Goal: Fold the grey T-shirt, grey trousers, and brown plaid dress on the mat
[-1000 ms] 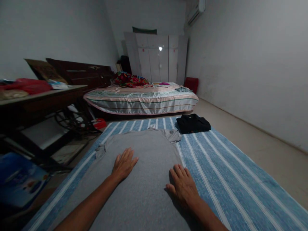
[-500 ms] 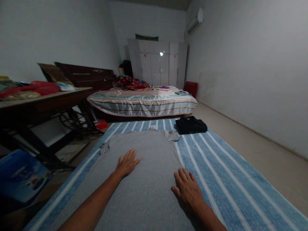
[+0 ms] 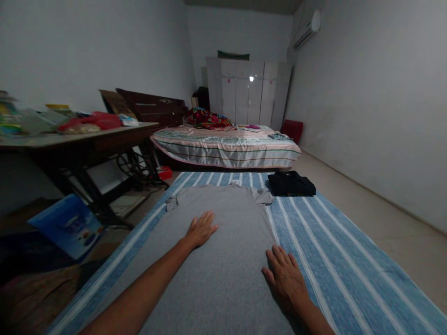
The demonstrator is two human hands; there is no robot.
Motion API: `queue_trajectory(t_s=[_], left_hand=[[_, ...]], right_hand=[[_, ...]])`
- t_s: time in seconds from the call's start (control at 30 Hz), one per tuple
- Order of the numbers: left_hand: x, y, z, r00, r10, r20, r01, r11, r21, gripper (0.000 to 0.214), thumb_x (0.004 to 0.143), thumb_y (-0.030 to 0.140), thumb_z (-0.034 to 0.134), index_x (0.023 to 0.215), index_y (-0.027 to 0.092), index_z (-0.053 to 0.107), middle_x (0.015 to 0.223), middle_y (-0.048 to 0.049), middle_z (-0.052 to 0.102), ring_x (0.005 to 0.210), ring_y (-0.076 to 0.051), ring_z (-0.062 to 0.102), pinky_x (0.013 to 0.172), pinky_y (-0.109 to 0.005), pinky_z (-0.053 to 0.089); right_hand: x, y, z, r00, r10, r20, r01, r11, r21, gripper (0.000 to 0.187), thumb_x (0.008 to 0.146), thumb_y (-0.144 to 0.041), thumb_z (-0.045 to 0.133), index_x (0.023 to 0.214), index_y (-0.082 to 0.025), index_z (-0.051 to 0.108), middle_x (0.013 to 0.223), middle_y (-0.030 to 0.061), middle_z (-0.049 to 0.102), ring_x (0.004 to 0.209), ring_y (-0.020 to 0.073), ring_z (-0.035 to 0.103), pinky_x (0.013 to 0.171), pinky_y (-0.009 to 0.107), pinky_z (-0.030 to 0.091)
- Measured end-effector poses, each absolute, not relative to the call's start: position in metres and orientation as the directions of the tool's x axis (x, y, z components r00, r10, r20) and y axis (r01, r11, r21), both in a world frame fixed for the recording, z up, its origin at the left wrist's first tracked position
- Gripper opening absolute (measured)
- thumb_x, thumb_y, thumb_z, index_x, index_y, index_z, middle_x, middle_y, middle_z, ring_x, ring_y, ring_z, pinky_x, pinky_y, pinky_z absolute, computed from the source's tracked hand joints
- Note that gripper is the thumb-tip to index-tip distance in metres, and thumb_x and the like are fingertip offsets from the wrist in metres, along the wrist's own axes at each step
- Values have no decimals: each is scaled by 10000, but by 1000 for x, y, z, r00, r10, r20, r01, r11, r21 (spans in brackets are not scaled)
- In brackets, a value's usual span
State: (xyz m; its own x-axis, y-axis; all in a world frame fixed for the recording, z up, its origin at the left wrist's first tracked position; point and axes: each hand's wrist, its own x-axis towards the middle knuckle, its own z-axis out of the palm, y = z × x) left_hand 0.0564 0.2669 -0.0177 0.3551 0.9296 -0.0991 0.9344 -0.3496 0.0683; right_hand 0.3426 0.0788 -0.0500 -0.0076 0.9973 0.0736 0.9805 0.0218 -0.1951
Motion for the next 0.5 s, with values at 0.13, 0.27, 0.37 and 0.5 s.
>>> queue_trajectory(t_s=[0.13, 0.27, 0.37, 0.5], left_hand=[[55, 250, -21, 347, 933, -94, 937, -341, 72, 662, 958, 514, 225, 1494, 131, 292, 1590, -119, 169, 1470, -245, 136, 1164, -486, 107], [53, 243, -22, 356, 927, -120, 934, -347, 84, 677, 955, 541, 210, 1504, 149, 267, 1593, -98, 172, 1472, -226, 131, 1168, -463, 119], [54, 244, -21, 347, 929, -131, 937, -339, 83, 683, 952, 549, 208, 1504, 151, 265, 1592, -102, 178, 1472, -235, 127, 1164, -476, 121], [58, 242, -19, 326, 938, -117, 945, -320, 68, 672, 956, 533, 196, 1503, 148, 269, 1593, -111, 168, 1473, -239, 120, 1161, -489, 115]], right_hand=[[339, 73, -48, -4, 997, 72, 985, 17, -174, 520, 942, -430, 373, 1362, -168, 532, 1473, 127, 425, 1378, 296, 359, 1127, 492, 292], [341, 59, -52, 0, 996, 87, 987, 14, -162, 490, 922, -394, 417, 1335, -171, 557, 1451, 130, 455, 1347, 291, 409, 1115, 459, 338], [351, 42, -61, -16, 998, 67, 981, 29, -193, 472, 903, -382, 458, 1330, -213, 564, 1445, 116, 465, 1319, 280, 450, 1100, 428, 377], [367, 13, -72, -58, 997, 41, 961, 67, -267, 505, 882, -445, 495, 1338, -240, 565, 1472, 108, 427, 1322, 274, 447, 1094, 389, 392]])
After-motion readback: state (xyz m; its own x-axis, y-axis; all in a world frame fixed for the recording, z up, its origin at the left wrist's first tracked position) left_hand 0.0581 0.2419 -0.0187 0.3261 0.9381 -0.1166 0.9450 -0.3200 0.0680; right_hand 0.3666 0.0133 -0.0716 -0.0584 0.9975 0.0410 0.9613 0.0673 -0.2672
